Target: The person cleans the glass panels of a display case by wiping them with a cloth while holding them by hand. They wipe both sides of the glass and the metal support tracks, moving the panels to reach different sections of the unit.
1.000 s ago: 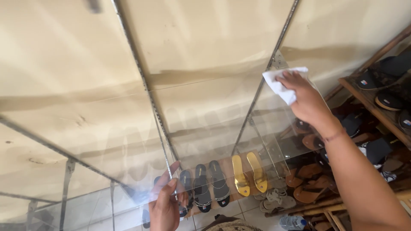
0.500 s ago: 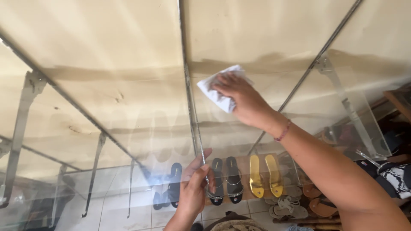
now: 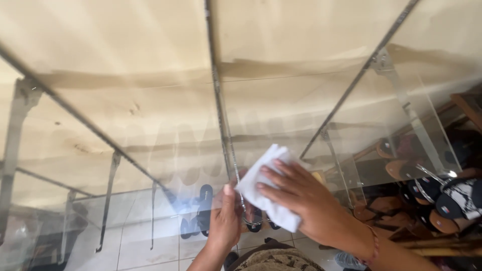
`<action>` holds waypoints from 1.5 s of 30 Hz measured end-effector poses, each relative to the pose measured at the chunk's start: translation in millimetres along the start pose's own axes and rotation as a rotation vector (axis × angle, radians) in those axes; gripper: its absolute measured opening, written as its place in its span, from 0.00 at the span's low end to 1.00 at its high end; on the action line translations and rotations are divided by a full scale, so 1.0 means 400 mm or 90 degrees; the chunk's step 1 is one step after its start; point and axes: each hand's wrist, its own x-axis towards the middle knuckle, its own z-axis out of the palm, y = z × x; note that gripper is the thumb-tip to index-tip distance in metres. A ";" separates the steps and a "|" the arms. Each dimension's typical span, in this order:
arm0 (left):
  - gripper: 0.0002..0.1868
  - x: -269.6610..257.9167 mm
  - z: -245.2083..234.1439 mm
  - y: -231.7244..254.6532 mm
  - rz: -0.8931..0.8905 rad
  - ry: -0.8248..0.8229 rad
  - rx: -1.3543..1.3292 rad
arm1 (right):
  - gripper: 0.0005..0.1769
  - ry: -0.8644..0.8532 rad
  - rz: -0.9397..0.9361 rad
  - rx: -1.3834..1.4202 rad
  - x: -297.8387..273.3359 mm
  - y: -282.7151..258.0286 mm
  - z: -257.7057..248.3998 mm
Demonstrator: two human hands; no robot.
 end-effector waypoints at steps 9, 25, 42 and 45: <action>0.32 0.002 0.020 0.047 -0.047 0.038 0.001 | 0.20 0.209 0.402 -0.200 -0.259 0.243 -0.157; 0.31 0.006 0.023 0.041 -0.041 0.052 -0.037 | 0.32 0.077 0.041 -0.083 0.060 0.011 0.019; 0.30 0.002 0.027 0.048 -0.053 0.112 -0.016 | 0.21 0.239 0.359 -0.256 -0.135 0.332 -0.168; 0.28 0.000 0.018 0.046 -0.071 0.125 0.021 | 0.19 0.142 0.443 0.053 -0.089 0.190 -0.080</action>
